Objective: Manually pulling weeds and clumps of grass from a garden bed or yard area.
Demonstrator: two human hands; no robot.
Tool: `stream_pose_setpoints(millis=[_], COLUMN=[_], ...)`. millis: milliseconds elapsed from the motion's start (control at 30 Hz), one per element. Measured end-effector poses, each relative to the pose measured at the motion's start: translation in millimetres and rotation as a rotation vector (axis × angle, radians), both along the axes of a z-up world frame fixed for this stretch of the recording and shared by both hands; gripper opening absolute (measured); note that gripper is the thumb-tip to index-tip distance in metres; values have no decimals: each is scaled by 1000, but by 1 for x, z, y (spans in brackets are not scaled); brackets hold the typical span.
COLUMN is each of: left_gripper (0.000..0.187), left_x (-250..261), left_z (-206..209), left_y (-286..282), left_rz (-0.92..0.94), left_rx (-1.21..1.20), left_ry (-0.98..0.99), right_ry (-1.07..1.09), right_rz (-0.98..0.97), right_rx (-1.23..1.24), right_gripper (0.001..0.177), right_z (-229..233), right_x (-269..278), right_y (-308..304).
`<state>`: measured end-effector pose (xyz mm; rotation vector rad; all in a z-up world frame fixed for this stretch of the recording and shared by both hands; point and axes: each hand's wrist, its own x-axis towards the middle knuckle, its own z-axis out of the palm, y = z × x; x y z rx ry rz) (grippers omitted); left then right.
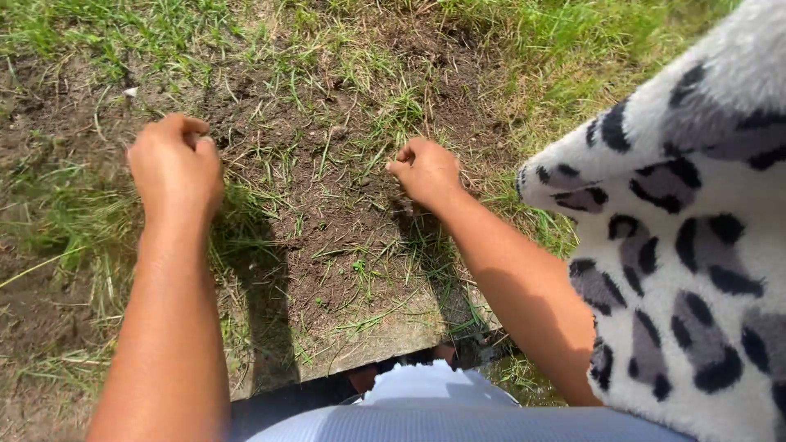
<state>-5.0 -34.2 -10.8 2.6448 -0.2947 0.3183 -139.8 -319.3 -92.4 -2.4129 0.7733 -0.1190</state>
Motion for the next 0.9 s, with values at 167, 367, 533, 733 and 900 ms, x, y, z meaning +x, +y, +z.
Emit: stream_pose_setpoints(millis=[167,367,533,733,900], left_gripper=[22,26,19,38,34], left_x=[-65,-126,-144,-143,-143], left_z=[-17,-54,-94,-108,-126], left_y=[-107,-163,-190,-204,-234], left_rz=[-469,-524,-516,-258,-229], left_rx=[-155,-198,-441,-212,-12], left_ry=[282,511,673,499,216], right_ry=[-121,-134,-50,-185,107], right_rz=[-114,-165,-199,-98,-12], right_rx=[89,128,194,38,52], right_gripper=[27,25,19,29,34], right_z=[-6,-8,-8,-69,-38], right_x=[-64,-120,-145,-157,-176], right_y=[-29,-62,-87,-154,-188])
